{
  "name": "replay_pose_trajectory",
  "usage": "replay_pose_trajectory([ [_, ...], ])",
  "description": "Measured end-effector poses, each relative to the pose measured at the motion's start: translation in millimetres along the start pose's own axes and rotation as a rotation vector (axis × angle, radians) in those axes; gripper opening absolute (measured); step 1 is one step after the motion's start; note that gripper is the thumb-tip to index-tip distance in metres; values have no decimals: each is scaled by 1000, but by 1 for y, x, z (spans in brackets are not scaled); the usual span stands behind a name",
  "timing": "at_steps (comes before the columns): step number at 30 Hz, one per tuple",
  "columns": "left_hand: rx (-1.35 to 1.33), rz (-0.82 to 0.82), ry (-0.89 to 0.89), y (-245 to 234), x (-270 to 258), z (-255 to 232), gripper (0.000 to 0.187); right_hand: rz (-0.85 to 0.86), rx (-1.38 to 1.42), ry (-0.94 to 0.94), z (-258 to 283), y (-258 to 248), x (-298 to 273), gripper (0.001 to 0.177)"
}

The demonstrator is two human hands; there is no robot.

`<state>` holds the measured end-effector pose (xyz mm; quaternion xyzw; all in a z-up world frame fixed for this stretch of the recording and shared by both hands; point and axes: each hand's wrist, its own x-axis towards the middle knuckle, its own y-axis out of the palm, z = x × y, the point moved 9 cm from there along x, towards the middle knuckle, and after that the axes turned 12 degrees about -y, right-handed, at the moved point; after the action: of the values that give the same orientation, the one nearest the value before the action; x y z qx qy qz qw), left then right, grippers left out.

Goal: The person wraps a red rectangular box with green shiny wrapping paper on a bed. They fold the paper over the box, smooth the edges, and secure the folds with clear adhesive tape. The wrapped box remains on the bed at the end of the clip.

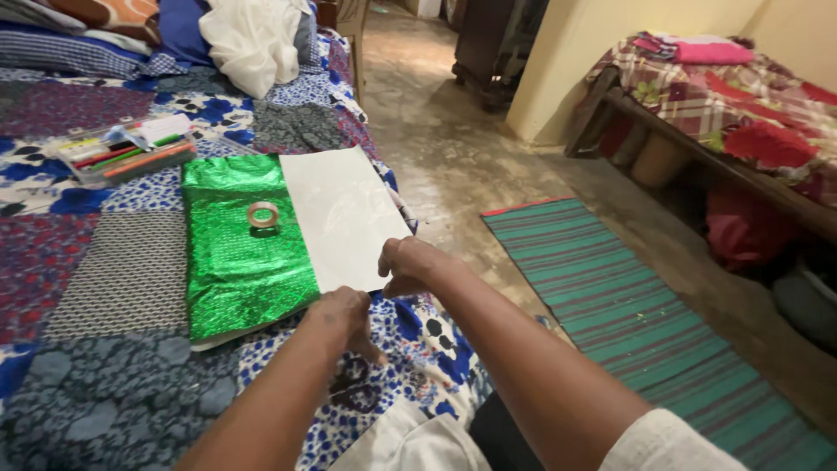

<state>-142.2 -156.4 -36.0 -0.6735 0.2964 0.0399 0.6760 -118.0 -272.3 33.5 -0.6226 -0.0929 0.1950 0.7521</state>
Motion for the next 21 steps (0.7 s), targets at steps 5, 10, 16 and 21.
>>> replay_pose_trajectory([
  [5, 105, -114, 190, 25, -14, -23, 39, 40, -130, -119, 7, 2, 19, 44],
  [10, -76, -194, 117, 12, -11, -1, 40, 138, -67, -19, 15, -1, 11, 45],
  [16, -91, -270, -9, 19, -24, 20, 37, 559, 91, 71, 59, 83, -13, 49],
  [21, -119, -442, -45, 4, -19, 24, 15, 212, -35, -150, 66, 85, 9, 44],
])
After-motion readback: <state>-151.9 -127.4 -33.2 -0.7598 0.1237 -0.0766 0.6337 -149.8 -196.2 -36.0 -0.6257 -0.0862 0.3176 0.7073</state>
